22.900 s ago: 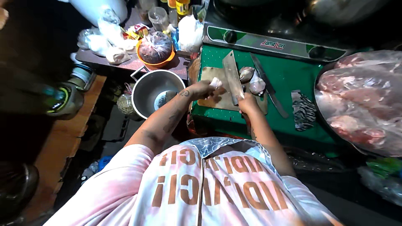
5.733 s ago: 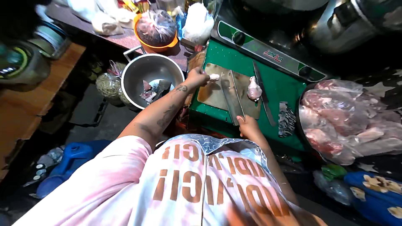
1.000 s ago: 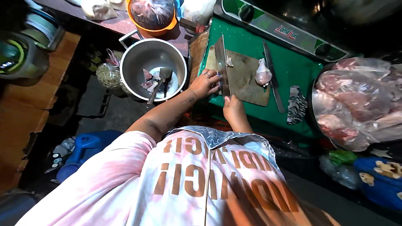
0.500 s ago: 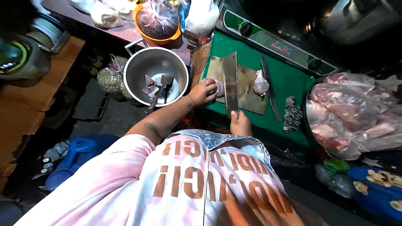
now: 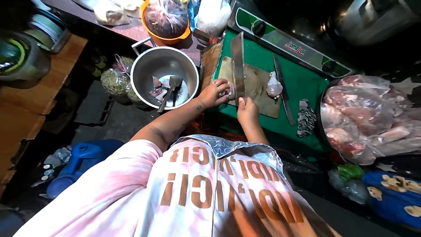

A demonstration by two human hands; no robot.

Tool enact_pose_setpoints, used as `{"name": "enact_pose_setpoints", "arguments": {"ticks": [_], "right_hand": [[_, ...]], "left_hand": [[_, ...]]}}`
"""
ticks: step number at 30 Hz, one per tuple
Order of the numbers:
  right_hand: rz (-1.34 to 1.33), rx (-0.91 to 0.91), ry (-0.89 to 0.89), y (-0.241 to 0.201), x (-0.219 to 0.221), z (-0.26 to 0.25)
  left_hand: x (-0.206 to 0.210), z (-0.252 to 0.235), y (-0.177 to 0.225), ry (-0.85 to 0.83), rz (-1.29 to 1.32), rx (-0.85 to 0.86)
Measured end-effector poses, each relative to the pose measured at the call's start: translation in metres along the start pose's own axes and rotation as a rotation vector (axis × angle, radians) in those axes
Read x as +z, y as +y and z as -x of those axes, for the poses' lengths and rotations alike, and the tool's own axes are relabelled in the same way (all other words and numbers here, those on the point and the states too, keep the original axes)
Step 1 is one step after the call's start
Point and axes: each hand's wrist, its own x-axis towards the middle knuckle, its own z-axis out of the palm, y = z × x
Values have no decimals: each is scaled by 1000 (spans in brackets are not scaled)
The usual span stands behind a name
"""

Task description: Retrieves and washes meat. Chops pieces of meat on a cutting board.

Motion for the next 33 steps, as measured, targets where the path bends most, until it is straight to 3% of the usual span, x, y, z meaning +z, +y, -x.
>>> {"name": "enact_pose_setpoints", "arguments": {"ticks": [6, 8, 9, 11, 14, 17, 24, 33], "right_hand": [[-459, -529, 647, -53, -83, 15], [-611, -668, 782, -74, -100, 22], [-611, -654, 788, -76, -97, 23], [-391, -429, 615, -56, -64, 19], [12, 35, -2, -3, 9, -5], [69, 218, -270, 2, 16, -31], [64, 222, -282, 2, 11, -36], [112, 218, -319, 25, 2, 2]], "left_hand": [[-23, 8, 2, 235, 9, -117], [-30, 9, 2, 241, 9, -140], [-32, 10, 2, 250, 9, -147], [-32, 12, 3, 273, 18, -149], [-30, 15, 10, 270, 24, -135], [-26, 8, 9, 198, 16, -109], [10, -9, 15, -54, -13, -53], [21, -5, 10, 2, -37, -40]]}}
